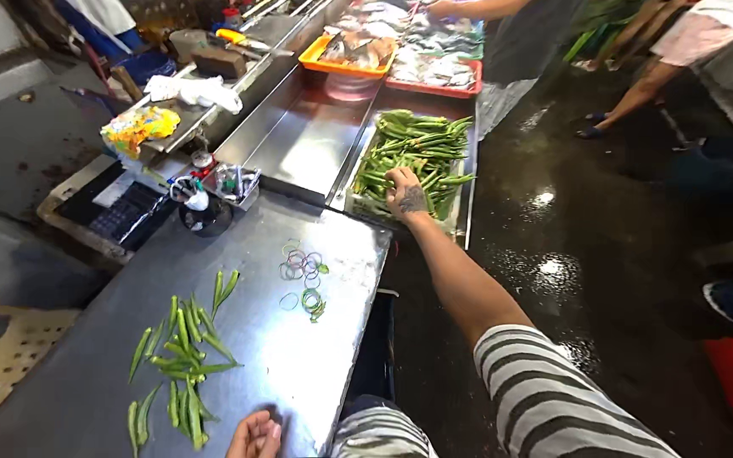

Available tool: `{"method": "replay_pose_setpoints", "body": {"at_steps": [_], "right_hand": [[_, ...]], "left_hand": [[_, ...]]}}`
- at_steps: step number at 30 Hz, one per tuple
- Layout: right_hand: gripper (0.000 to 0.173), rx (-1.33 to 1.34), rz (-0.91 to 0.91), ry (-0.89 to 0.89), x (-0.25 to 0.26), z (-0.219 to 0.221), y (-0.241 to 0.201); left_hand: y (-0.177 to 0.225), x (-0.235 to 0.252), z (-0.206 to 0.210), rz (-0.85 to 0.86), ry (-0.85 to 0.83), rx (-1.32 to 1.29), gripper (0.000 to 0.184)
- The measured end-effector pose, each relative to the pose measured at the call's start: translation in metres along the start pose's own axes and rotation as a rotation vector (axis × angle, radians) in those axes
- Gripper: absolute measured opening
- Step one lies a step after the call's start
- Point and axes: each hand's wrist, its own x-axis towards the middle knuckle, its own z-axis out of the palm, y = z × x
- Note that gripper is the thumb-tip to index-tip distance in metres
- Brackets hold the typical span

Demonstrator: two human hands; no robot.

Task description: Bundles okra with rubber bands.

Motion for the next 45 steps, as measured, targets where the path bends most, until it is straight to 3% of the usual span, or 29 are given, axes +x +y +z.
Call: {"method": "replay_pose_setpoints", "body": {"at_steps": [2, 7, 11, 13, 16, 19, 20, 23, 27, 30, 34, 37, 41, 43, 45], "right_hand": [[0.033, -0.138, -0.013, -0.145, -0.011, 0.024, 0.003], [0.021, 0.081, -0.283, -0.030, -0.079, 0.057, -0.076], [0.018, 0.348, -0.480, -0.396, -0.129, 0.106, -0.163], [0.028, 0.355, -0.524, -0.569, -0.140, 0.132, -0.213], [0.057, 0.306, -0.664, -0.663, -0.141, 0.172, -0.276], [0.086, 0.116, -0.835, -0.777, -0.132, 0.204, -0.322], [0.084, 0.048, -0.867, -0.810, -0.128, 0.212, -0.329], [0.056, -0.036, -0.936, -0.783, -0.122, 0.225, -0.331], [0.027, -0.002, -1.032, -0.715, -0.137, 0.215, -0.311], [0.023, 0.005, -0.974, -0.722, -0.152, 0.198, -0.290], [0.027, 0.026, -0.790, -0.824, -0.170, 0.168, -0.274], [0.028, 0.440, -0.631, -0.979, -0.185, 0.143, -0.268], [0.027, 0.910, -0.351, -1.520, -0.233, 0.113, -0.274], [0.021, 1.047, -0.152, -1.777, -0.262, 0.103, -0.272], [0.018, 1.106, 0.005, -1.925, -0.282, 0.095, -0.269]], "left_hand": [[-0.003, -0.006, 0.001, 0.021, 0.013, -0.001, 0.042], [-0.032, -0.026, -0.018, -0.058, 0.228, 0.077, 0.041], [-0.044, -0.026, -0.034, -0.129, 0.381, 0.329, 0.050], [-0.033, -0.013, -0.042, -0.135, 0.410, 0.511, 0.055], [-0.011, 0.019, -0.052, -0.152, 0.503, 0.719, 0.064], [-0.004, 0.056, -0.063, -0.310, 0.618, 0.789, 0.082], [-0.009, 0.068, -0.066, -0.357, 0.619, 0.789, 0.084], [-0.032, 0.091, -0.071, -0.384, 0.598, 0.768, 0.074], [-0.044, 0.084, -0.075, -0.351, 0.573, 0.688, 0.061], [-0.051, 0.074, -0.076, -0.265, 0.618, 0.635, 0.060], [-0.057, 0.055, -0.068, -0.133, 0.874, 0.602, 0.086], [-0.043, 0.040, -0.055, 0.096, 1.039, 0.600, 0.072], [-0.011, 0.018, -0.018, 0.525, 0.843, 0.808, 0.036], [-0.006, 0.019, -0.004, 0.655, 0.632, 0.915, 0.047], [-0.015, 0.025, -0.003, 0.656, 0.461, 0.941, 0.063]]}}
